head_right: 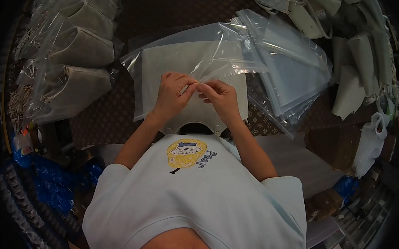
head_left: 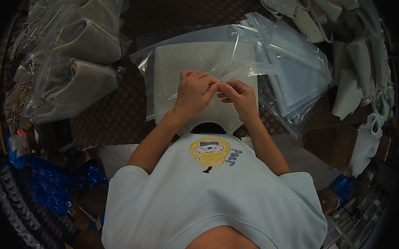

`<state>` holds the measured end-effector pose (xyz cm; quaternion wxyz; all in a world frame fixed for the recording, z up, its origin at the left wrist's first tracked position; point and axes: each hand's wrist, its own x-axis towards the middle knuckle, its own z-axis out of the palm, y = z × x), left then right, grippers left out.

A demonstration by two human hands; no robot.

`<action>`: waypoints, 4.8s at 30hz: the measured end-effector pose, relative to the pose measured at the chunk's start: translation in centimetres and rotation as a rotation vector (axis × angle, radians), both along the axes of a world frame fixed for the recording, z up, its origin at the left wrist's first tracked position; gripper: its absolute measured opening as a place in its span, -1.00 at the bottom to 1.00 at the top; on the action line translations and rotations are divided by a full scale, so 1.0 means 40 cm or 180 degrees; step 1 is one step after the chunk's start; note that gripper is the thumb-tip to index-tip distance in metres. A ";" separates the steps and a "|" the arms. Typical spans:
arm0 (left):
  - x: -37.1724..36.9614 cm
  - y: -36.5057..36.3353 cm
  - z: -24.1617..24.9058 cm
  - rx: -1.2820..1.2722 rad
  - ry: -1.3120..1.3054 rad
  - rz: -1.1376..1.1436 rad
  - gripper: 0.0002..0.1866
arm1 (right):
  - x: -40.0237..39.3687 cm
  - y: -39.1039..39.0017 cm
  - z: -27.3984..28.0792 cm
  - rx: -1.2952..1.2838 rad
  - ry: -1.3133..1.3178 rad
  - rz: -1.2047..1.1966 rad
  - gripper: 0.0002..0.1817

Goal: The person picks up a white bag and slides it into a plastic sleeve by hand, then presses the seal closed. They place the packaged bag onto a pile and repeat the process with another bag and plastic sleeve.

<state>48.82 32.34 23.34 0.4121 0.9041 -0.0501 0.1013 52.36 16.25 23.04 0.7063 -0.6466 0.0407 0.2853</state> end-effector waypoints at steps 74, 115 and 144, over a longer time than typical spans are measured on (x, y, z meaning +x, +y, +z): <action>0.145 0.349 -0.064 -0.3400 0.0224 0.2533 -0.59 | 0.512 -0.192 -0.016 0.0532 -0.0536 -0.0833 -0.72; -0.115 0.308 -0.339 -0.1520 0.0900 0.1977 -0.66 | 0.182 -0.240 -0.318 -0.1648 -0.1590 -0.0158 -0.71; -0.195 0.400 0.471 -0.1261 0.1227 0.1980 -0.54 | 0.292 -0.222 0.493 -0.2630 -0.2023 0.1182 -0.53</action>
